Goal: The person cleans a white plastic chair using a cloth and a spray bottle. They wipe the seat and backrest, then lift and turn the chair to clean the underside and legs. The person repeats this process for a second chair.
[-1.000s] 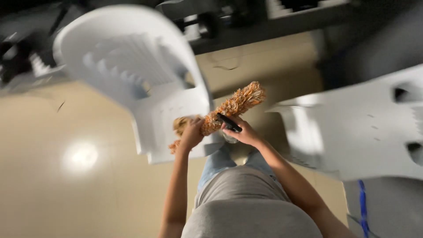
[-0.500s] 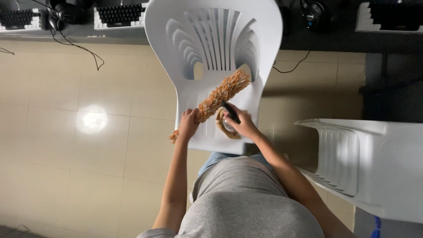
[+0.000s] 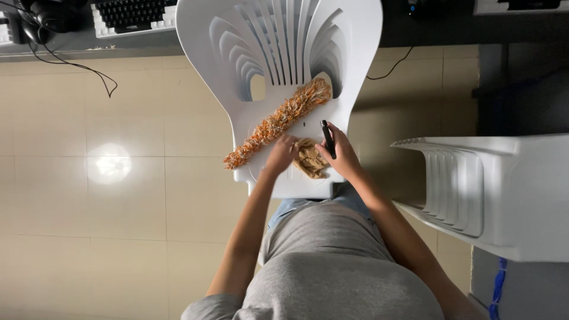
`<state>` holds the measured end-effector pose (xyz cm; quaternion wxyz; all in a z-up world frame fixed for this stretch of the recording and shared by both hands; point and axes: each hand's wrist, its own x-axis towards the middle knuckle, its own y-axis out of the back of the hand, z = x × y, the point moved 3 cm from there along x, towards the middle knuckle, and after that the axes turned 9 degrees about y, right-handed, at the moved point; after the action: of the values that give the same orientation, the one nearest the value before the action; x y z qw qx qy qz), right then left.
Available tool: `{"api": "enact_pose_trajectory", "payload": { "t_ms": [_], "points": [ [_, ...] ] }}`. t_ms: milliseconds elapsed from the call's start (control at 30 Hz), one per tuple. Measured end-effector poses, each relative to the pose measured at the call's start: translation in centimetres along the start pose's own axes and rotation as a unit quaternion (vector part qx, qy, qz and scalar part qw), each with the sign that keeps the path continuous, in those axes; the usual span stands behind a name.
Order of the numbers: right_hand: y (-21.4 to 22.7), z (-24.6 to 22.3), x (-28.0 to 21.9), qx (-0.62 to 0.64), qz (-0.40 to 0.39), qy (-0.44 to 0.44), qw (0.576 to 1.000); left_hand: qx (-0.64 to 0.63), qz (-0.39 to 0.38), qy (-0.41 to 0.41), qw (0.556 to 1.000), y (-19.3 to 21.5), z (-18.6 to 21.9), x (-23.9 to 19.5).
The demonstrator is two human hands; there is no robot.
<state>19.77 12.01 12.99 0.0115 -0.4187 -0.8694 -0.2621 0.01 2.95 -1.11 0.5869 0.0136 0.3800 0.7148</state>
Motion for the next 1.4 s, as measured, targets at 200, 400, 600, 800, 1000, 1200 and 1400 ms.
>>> {"api": "enact_pose_trajectory", "payload": {
  "t_ms": [200, 400, 600, 800, 1000, 1200, 1400],
  "points": [
    [0.4, 0.7, -2.5, -0.048, -0.009, 0.064, 0.997, 0.08, 0.107, 0.021, 0.991, -5.7, -3.4, 1.4],
    [1.7, 1.1, -4.8, -0.017, -0.021, -0.097, 0.995, 0.056, 0.099, -0.054, 0.992, -6.2, -2.5, 2.7],
    [6.4, 1.1, -7.5, -0.026, 0.064, 0.017, 0.997, -0.134, 0.028, -0.023, 0.99, -2.7, 13.0, -0.5],
    [12.7, 1.1, -9.9, 0.075, 0.103, 0.05, 0.991, -0.301, -0.113, -0.035, 0.946, -6.8, 19.8, -0.5],
    [18.4, 2.2, -14.2, 0.09, 0.073, -0.078, 0.99, -0.01, 0.127, -0.359, 0.925, -11.3, 27.6, -1.2],
    [24.8, 0.9, -17.0, 0.081, 0.152, 0.006, 0.985, -0.087, -0.017, -0.249, 0.964, -11.9, 39.8, -5.8],
    [28.5, 1.3, -18.7, 0.001, 0.23, 0.008, 0.973, -0.192, -0.088, -0.311, 0.927, -17.1, 41.2, -3.0]
  ]
}}
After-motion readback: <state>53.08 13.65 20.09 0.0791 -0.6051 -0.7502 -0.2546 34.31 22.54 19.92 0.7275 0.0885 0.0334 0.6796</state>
